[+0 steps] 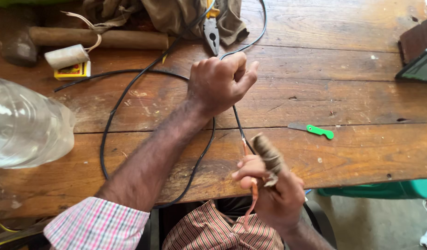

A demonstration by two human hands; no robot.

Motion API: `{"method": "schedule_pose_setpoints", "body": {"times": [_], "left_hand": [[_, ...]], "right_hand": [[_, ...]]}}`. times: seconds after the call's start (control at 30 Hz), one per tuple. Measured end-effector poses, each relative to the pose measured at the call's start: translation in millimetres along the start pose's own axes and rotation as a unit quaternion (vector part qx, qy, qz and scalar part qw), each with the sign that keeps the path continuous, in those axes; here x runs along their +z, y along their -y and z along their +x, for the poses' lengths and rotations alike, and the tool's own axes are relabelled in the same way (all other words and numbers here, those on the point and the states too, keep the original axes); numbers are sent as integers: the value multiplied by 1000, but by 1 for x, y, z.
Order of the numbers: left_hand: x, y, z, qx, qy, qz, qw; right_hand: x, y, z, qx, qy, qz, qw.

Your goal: The person strips the outer insulation from a black electrical cable at a wooden workbench, cutting the sheath with a small green-handled knife and pulling the cut section off to expose the copper conductor inside. They hold the cable up to view the stripped end and briefly tap on a tablet lying on the bench.

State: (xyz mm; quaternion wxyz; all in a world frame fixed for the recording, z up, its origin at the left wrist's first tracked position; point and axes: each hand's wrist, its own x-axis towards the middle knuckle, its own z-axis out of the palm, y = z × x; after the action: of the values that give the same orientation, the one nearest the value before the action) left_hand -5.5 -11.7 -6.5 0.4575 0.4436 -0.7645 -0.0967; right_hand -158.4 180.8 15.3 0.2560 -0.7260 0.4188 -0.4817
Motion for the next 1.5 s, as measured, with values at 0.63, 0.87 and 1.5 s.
{"method": "schedule_pose_setpoints", "body": {"times": [0.63, 0.87, 1.5], "left_hand": [[-1, -29, -21, 147, 242, -70, 957], [-8, -9, -8, 58, 219, -49, 973], [-17, -7, -8, 14, 196, -107, 975]], "right_hand": [[-30, -15, 83, 31, -38, -170, 984], [-48, -18, 40, 64, -68, -264, 960], [-95, -10, 51, 169, -47, -138, 975]]}}
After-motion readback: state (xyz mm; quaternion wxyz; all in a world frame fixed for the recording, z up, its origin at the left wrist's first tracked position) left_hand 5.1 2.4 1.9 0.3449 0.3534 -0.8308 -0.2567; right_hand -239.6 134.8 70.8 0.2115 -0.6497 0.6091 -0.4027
